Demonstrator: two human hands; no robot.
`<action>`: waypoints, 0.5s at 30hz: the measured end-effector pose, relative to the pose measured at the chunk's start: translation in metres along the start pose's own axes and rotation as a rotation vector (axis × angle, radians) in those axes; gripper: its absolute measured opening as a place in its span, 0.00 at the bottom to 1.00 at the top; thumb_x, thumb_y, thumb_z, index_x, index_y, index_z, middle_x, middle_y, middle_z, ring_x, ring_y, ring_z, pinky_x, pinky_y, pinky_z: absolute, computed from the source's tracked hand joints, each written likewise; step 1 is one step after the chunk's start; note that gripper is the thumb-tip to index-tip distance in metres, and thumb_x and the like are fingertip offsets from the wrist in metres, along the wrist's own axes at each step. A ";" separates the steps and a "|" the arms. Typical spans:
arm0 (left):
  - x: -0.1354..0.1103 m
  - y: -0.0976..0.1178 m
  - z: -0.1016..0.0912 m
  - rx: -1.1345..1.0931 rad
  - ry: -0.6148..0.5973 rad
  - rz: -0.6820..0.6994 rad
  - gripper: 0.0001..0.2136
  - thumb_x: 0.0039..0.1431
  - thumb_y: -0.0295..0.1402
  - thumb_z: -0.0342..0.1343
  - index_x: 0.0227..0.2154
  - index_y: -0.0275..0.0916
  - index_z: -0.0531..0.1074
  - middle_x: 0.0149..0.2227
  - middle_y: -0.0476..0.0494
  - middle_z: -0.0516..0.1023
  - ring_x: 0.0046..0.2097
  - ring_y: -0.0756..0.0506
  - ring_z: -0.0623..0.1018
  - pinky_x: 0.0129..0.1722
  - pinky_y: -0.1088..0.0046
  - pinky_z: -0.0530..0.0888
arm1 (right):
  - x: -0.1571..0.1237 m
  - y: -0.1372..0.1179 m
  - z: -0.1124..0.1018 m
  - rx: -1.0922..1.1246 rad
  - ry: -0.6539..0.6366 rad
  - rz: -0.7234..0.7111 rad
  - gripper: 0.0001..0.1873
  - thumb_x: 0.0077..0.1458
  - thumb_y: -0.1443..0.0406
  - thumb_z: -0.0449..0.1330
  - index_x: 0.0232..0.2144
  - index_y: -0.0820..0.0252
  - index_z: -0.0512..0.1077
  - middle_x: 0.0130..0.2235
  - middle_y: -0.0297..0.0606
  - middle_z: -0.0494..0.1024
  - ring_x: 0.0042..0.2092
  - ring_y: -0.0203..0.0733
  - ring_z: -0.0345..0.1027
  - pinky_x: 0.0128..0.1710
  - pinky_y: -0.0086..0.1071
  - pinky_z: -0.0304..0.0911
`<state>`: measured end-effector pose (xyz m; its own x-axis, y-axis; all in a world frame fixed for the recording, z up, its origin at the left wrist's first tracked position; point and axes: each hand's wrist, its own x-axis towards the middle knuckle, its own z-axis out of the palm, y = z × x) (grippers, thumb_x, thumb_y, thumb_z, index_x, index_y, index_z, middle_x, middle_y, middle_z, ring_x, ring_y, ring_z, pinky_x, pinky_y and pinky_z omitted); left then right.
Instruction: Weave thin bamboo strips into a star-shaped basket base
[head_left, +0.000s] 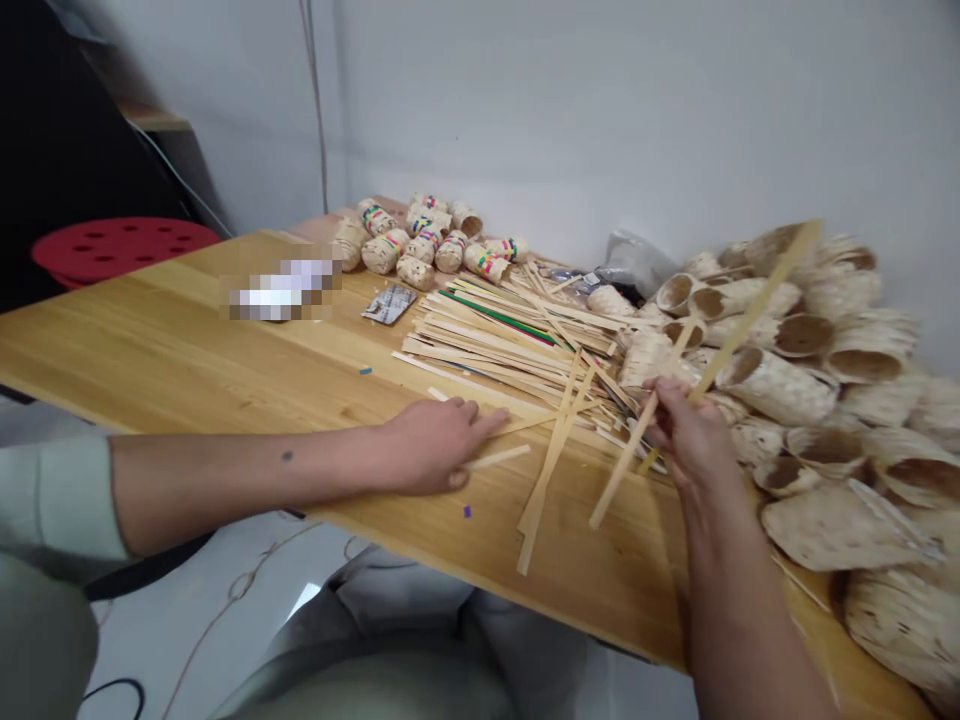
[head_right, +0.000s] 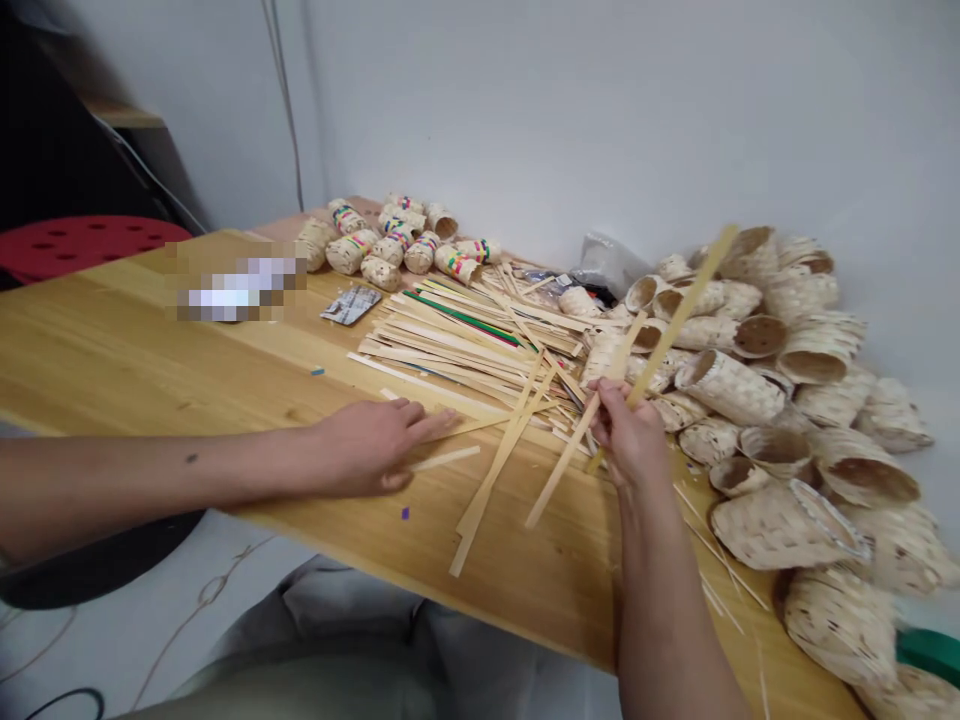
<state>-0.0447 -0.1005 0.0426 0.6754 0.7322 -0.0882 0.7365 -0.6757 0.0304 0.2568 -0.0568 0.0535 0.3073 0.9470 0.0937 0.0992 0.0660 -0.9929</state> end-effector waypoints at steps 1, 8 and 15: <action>-0.002 -0.006 0.002 0.009 -0.011 -0.021 0.35 0.53 0.35 0.53 0.63 0.39 0.47 0.44 0.36 0.73 0.42 0.39 0.74 0.35 0.67 0.70 | -0.001 0.002 0.001 -0.111 0.002 -0.024 0.18 0.40 0.51 0.65 0.26 0.60 0.71 0.18 0.26 0.64 0.18 0.29 0.52 0.14 0.21 0.45; -0.005 -0.043 0.015 0.084 0.012 -0.036 0.29 0.55 0.23 0.46 0.61 0.38 0.52 0.40 0.38 0.74 0.41 0.41 0.74 0.37 0.68 0.69 | -0.024 0.004 0.030 -0.887 -0.396 -0.487 0.11 0.55 0.60 0.52 0.30 0.58 0.72 0.30 0.35 0.76 0.32 0.40 0.67 0.32 0.31 0.58; -0.009 -0.043 0.020 -0.064 0.246 0.074 0.17 0.64 0.32 0.42 0.55 0.40 0.60 0.40 0.42 0.72 0.42 0.44 0.73 0.44 0.70 0.68 | -0.037 0.021 0.055 -1.197 -0.527 -0.653 0.08 0.51 0.66 0.57 0.36 0.57 0.70 0.40 0.40 0.76 0.43 0.47 0.68 0.38 0.34 0.58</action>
<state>-0.0829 -0.0796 0.0217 0.7103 0.6853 0.1610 0.6807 -0.7269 0.0910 0.1957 -0.0734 0.0250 -0.4487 0.8722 0.1950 0.8742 0.4736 -0.1071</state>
